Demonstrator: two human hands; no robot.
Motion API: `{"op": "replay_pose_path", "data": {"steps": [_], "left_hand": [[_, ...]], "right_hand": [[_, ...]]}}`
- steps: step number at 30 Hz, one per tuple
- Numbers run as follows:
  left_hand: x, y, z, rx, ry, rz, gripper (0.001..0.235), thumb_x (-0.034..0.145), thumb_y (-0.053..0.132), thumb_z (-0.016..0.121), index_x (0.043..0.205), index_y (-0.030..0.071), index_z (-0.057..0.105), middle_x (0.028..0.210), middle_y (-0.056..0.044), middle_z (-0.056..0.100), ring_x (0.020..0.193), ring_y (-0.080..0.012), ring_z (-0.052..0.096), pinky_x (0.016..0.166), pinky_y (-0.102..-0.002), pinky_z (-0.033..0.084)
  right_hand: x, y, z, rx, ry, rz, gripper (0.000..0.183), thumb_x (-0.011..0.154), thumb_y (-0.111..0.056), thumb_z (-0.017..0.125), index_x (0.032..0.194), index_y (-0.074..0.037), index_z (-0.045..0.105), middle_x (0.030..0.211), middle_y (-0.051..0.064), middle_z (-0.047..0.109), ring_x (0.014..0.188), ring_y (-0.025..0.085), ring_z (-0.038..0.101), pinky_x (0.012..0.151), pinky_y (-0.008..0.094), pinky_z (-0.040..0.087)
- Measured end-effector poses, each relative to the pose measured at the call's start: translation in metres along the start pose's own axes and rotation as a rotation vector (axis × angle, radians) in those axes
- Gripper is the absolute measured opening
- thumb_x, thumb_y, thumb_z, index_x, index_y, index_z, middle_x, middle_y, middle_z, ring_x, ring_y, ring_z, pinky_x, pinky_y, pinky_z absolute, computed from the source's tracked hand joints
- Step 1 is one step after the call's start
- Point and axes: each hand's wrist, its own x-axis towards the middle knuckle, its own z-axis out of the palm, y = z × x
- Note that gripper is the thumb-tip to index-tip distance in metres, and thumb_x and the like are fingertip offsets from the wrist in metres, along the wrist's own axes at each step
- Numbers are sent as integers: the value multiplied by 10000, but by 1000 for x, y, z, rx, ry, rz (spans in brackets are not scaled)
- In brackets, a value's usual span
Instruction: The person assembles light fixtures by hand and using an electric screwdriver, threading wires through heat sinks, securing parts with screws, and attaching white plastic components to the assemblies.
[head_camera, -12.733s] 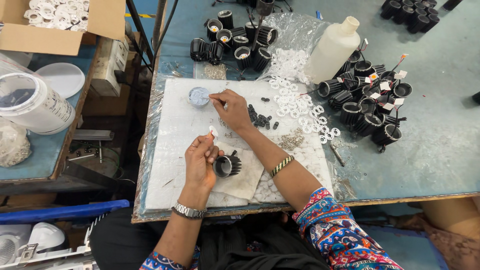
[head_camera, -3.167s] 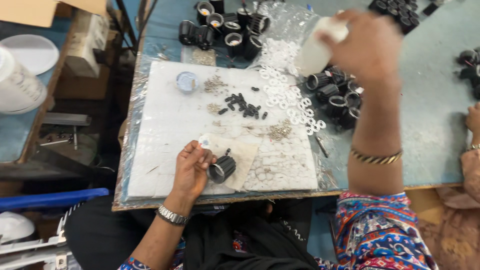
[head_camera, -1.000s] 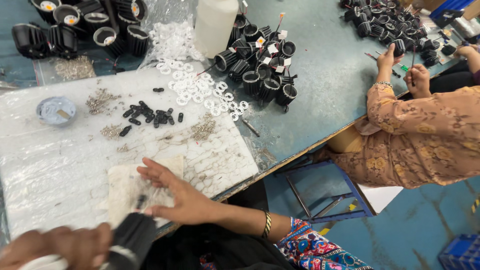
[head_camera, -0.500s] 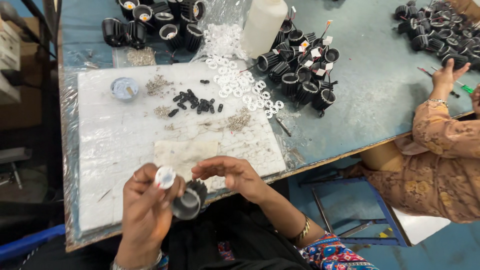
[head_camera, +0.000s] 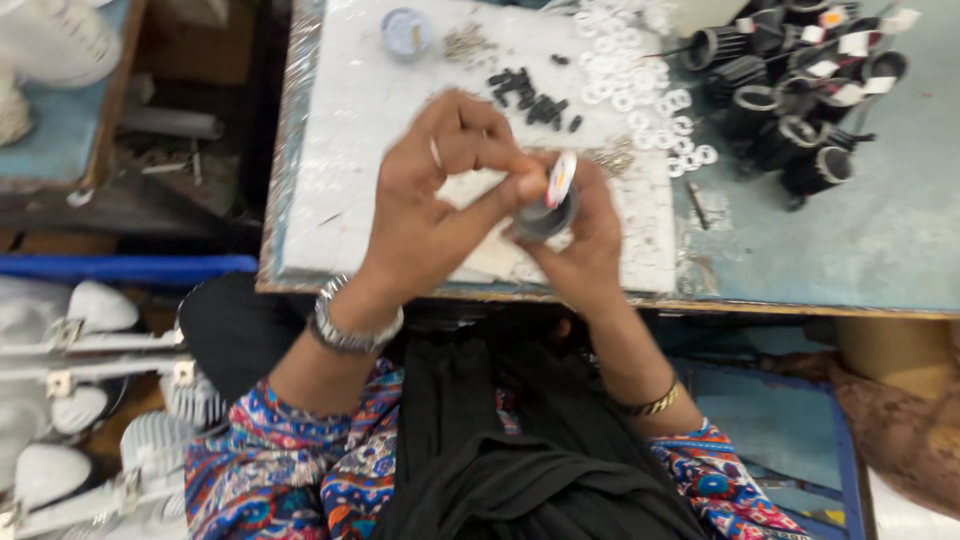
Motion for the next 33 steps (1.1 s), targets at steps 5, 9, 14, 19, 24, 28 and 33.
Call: {"op": "replay_pose_path", "data": {"steps": [5,9,14,19,24,28,33], "left_hand": [[0,-7,-10,2,-51,-36,82,992,92,807,1034,43,755,971,-16,648,758,-54,554,621,-195,448],[-5,-23,-6,-44,-26,-12,94,975,107,805,1018,44,751,920,-8,639,716,-50,523,623,-221,429],[-4,-37,-2,-32,-52,77,102,981,116,798,1042,44,759,915,-15,643,746,-74,568,606,-225,454],[5,-36,0,43,-153,110,106,954,116,818,988,37,757,865,-24,645,699,-85,571,589,-259,445],[14,-48,-21,114,-193,99,107,939,97,837,943,23,760,813,-21,607,661,-83,524,575,-267,400],[1,-54,-43,72,-166,-32,117,949,92,825,930,11,741,828,-15,613,650,-59,488,568,-253,386],[-16,-46,-52,72,-144,-273,94,972,117,770,975,34,725,766,17,681,608,-15,594,531,-235,450]], "right_hand": [[17,-10,-6,-203,19,-93,702,825,-23,915,1425,-13,551,1348,97,578,1289,224,608,1131,347,506],[12,-9,2,-253,-10,-86,659,768,-45,938,1328,-20,590,1272,91,611,1221,217,618,1074,344,511],[0,6,5,-24,-22,11,656,817,-33,901,1383,13,573,1334,93,568,1261,200,604,1078,322,520],[-8,21,10,136,-109,203,624,813,-74,900,1342,34,588,1212,75,684,1135,145,659,995,276,548],[-8,33,28,601,-230,364,645,815,-95,886,1360,38,568,1186,58,688,1108,128,667,982,279,554],[-4,47,56,763,-286,406,632,819,-44,879,1361,41,565,1193,60,673,1106,128,653,991,288,548],[0,54,68,499,-321,306,599,824,21,833,1350,15,547,1238,51,638,1179,122,629,1053,291,523]]}}
